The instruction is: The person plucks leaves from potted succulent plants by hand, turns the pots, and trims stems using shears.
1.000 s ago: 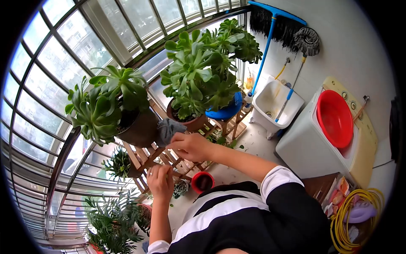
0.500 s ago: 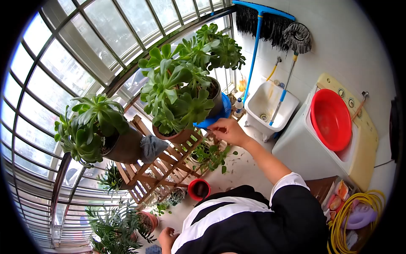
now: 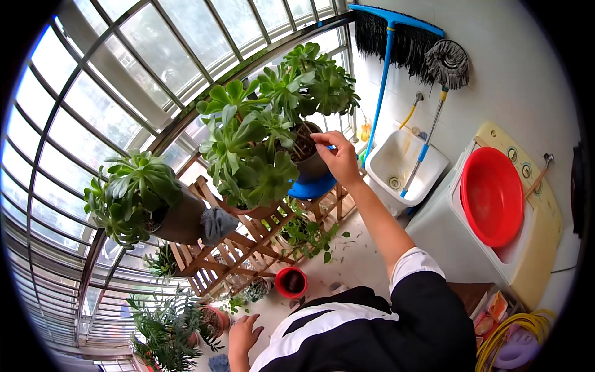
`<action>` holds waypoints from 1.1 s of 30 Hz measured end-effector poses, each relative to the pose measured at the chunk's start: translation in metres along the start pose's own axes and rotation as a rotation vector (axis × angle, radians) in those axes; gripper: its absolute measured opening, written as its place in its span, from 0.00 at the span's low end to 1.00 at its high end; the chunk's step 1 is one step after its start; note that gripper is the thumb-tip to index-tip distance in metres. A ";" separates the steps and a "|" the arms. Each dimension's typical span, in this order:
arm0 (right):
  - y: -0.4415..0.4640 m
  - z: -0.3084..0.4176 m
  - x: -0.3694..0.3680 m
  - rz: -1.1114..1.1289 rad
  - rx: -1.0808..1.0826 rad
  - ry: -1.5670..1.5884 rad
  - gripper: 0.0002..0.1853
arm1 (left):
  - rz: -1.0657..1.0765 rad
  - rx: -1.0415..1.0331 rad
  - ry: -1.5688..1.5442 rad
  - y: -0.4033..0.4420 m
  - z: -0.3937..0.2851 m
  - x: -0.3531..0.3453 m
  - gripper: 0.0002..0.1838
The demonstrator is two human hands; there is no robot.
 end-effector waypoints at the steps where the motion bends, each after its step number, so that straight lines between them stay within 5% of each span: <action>1: 0.005 0.000 0.003 -0.011 0.011 -0.016 0.12 | -0.018 -0.017 0.020 0.003 -0.007 0.013 0.23; 5: 0.010 0.000 0.022 0.009 0.050 -0.051 0.11 | -0.173 -0.076 0.130 0.006 -0.030 0.067 0.19; 15: -0.097 -0.028 0.068 0.209 -0.416 0.048 0.12 | -0.577 -0.429 0.228 0.047 -0.085 0.156 0.07; 25: -0.219 0.002 0.122 0.182 -0.710 -0.062 0.15 | -0.379 -0.489 0.130 0.054 -0.044 0.092 0.07; 33: -0.199 0.001 0.102 0.263 -0.722 -0.025 0.15 | -0.349 -0.338 0.057 0.037 -0.025 0.092 0.06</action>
Point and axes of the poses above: each hand's wrist, its own y-axis towards the middle knuckle, its own x-axis out of the back of the hand, z = x × y, the point moved 4 cm from there along y, towards the middle knuckle, and after that the axes turned 7 degrees about z, right-handed, at the moved point
